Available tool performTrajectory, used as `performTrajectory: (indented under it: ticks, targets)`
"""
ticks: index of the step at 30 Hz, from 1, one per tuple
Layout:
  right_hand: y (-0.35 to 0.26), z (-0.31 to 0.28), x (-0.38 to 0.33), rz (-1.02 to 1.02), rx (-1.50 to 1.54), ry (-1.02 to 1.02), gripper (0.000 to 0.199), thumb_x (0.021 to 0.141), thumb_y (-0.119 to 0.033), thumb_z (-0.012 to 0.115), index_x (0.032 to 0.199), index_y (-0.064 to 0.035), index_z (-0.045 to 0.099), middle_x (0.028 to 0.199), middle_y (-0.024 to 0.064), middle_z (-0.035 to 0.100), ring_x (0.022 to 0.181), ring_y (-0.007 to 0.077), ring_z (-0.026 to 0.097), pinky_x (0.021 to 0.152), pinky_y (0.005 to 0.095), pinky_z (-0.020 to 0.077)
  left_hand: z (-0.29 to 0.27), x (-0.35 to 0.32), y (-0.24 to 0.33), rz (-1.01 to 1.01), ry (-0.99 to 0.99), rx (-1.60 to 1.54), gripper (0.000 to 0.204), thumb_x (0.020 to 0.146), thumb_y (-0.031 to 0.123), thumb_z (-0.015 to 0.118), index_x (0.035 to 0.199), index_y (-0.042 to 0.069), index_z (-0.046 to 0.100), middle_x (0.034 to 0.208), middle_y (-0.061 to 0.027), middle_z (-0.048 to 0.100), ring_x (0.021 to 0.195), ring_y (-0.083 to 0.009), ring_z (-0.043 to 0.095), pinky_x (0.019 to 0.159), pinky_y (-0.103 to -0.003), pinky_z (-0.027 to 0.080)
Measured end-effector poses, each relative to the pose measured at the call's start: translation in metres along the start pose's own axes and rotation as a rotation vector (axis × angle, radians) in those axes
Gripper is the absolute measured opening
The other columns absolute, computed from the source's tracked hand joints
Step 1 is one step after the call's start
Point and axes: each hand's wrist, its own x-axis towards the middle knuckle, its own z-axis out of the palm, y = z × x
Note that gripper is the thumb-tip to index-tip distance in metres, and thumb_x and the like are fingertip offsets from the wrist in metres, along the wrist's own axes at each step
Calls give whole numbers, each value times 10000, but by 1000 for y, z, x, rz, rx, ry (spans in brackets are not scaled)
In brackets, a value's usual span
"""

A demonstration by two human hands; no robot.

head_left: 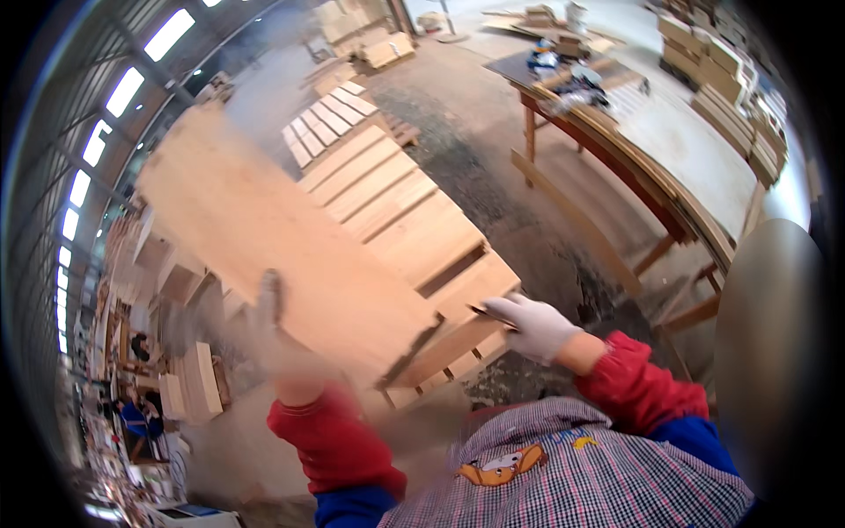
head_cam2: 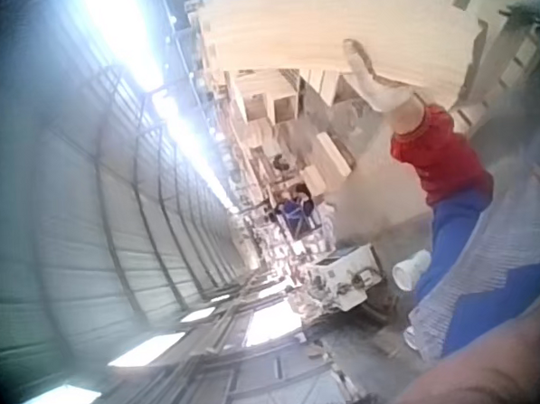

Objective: The person applies a dark substance to the joints and edges of wooden boxes using a small metal scraper. They lift, turn, and rotate the boxes to coat multiple sides before placing them back on a stack.

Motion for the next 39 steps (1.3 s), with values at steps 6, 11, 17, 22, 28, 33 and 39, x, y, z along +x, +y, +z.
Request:
performTrajectory:
  ticks: [6, 11, 17, 22, 28, 33, 39]
  targets:
    - [93, -15, -53, 546, 714, 538, 476, 856, -65, 569, 1324, -68, 481, 919, 88, 626, 709, 191, 610, 609, 333, 509, 0, -41, 1, 64, -35, 103, 352, 904, 144, 611, 1181, -48, 509, 1064, -128, 615, 970, -213, 624, 847, -330, 537]
    - [174, -20, -74, 847, 1008, 586, 476, 884, -13, 494, 1353, -96, 486, 871, 107, 627, 600, 221, 604, 509, 343, 491, 16, -66, -2, -79, -39, 37, 212, 904, 70, 615, 1054, -81, 610, 984, -95, 667, 889, -158, 629, 797, -282, 533]
    - [-51, -60, -19, 78, 809, 443, 500, 857, -5, 533, 1352, -59, 494, 980, 97, 595, 646, 196, 561, 571, 287, 468, 5, -102, -47, 101, -129, 406, 119, 846, 10, 553, 929, -60, 600, 893, -132, 634, 762, -266, 622, 664, -342, 510]
    - [-184, -71, -10, -749, -29, 332, 488, 802, -19, 615, 1283, -3, 531, 968, 175, 583, 727, 313, 624, 637, 344, 520, -7, -112, -51, 4, -211, 266, 243, 906, 142, 615, 1063, -41, 641, 877, -67, 676, 742, -116, 609, 642, -269, 494]
    - [-223, -60, -8, -695, -41, 293, 496, 777, -21, 639, 1261, 18, 541, 924, 206, 581, 707, 330, 630, 603, 362, 517, 0, -116, -63, 62, -300, 125, 284, 914, 137, 566, 1130, -41, 614, 932, -74, 678, 827, -128, 623, 696, -291, 505]
    - [-225, -46, -7, -692, -31, 330, 474, 773, -15, 635, 1239, 14, 555, 917, 188, 586, 663, 315, 629, 565, 360, 512, -2, -120, -81, 96, -279, 75, 321, 932, 179, 565, 1159, -45, 598, 1021, -98, 678, 937, -151, 634, 785, -305, 517]
    - [-227, -43, -13, -681, -43, 335, 455, 771, 0, 625, 1221, 10, 564, 891, 169, 590, 633, 300, 629, 529, 352, 507, 6, -121, -68, 183, -230, 239, 337, 938, 204, 580, 1169, -41, 588, 1046, -88, 669, 942, -155, 634, 789, -299, 518]
